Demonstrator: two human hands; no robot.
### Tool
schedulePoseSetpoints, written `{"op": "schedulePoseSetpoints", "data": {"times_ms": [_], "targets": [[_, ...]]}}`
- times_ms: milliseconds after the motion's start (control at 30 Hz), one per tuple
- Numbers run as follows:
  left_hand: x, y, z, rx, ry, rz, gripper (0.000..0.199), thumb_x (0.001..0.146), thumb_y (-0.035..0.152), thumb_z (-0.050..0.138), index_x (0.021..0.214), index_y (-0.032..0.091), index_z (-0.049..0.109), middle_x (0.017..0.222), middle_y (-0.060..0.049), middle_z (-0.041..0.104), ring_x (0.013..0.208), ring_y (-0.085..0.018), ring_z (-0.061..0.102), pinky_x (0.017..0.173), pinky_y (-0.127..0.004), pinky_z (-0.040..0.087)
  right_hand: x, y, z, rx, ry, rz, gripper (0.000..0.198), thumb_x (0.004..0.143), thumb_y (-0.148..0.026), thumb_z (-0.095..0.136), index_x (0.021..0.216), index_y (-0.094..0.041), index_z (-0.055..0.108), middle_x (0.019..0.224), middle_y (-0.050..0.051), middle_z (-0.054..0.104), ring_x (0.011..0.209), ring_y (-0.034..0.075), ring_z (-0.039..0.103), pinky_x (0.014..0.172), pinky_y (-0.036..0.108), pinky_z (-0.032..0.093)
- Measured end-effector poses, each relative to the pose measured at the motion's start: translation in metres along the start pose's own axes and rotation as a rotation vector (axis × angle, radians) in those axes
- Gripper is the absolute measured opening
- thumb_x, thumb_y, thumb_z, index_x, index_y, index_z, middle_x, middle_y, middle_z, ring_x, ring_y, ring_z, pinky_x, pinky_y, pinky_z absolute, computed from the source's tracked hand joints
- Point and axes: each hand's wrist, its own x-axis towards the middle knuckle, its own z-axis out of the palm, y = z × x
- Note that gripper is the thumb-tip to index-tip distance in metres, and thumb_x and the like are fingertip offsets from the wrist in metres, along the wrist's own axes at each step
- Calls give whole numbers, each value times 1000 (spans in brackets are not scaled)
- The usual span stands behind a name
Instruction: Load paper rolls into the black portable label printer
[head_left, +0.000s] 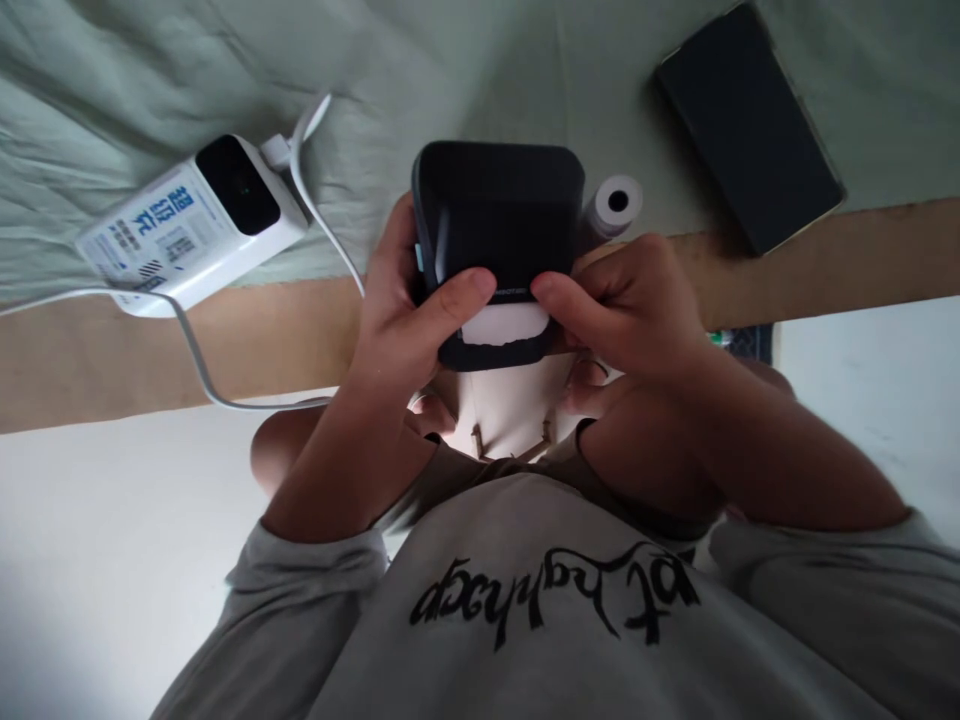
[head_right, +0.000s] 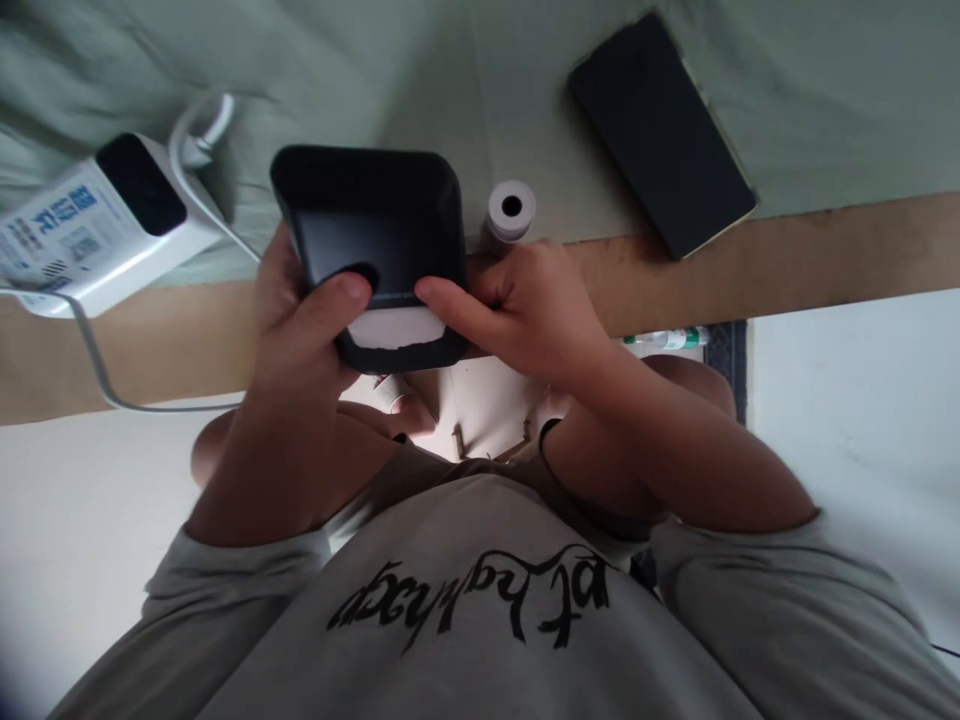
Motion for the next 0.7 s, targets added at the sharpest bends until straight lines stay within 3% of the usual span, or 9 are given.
{"op": "schedulePoseSetpoints", "data": {"times_ms": [133, 267, 367, 467, 567, 700], "targets": [[4, -3, 0, -54, -48, 60, 46, 69, 40, 77, 111, 28, 61, 101, -1, 65, 92, -17, 64, 80, -30, 53, 1, -3, 0, 42, -10, 7, 57, 87, -44, 59, 41, -12, 47, 35, -1, 40, 37, 0, 29, 37, 21, 14], [9, 1, 1, -125, -164, 27, 58, 68, 62, 70, 110, 24, 61, 109, -4, 64, 110, -25, 61, 94, -38, 51, 1, 0, -1, 40, 15, -6, 55, 88, -44, 57, 44, -13, 45, 37, -3, 40, 37, 0, 30, 36, 19, 13], [11, 8, 6, -197, -48, 18, 38, 82, 51, 58, 103, 21, 63, 107, -2, 65, 107, -21, 61, 103, -35, 46, 2, 4, -1, 21, 22, -46, 58, 89, -50, 53, 45, -13, 43, 38, -3, 37, 39, 1, 30, 37, 22, 13], [12, 14, 12, -313, -61, 2, 23, 76, 33, 59, 92, 19, 66, 92, -1, 67, 89, -18, 62, 89, -29, 52, 2, 5, 0, -5, 18, -66, 60, 90, -55, 48, 46, -15, 43, 40, -2, 36, 40, 2, 30, 39, 24, 14], [11, 16, 14, -336, 28, -50, 18, 83, 29, 52, 73, 17, 62, 75, 0, 61, 64, -12, 53, 69, -25, 50, 2, 4, 0, -29, 13, -75, 59, 88, -56, 49, 46, -15, 43, 39, -2, 35, 41, 3, 29, 41, 25, 15], [11, 16, 16, -323, 112, -33, 18, 82, 24, 54, 65, 18, 57, 62, 0, 51, 60, -10, 45, 64, -23, 46, 4, 4, -3, -29, -28, -63, 56, 87, -50, 55, 46, -15, 40, 41, -2, 35, 43, 2, 29, 42, 24, 16]]}}
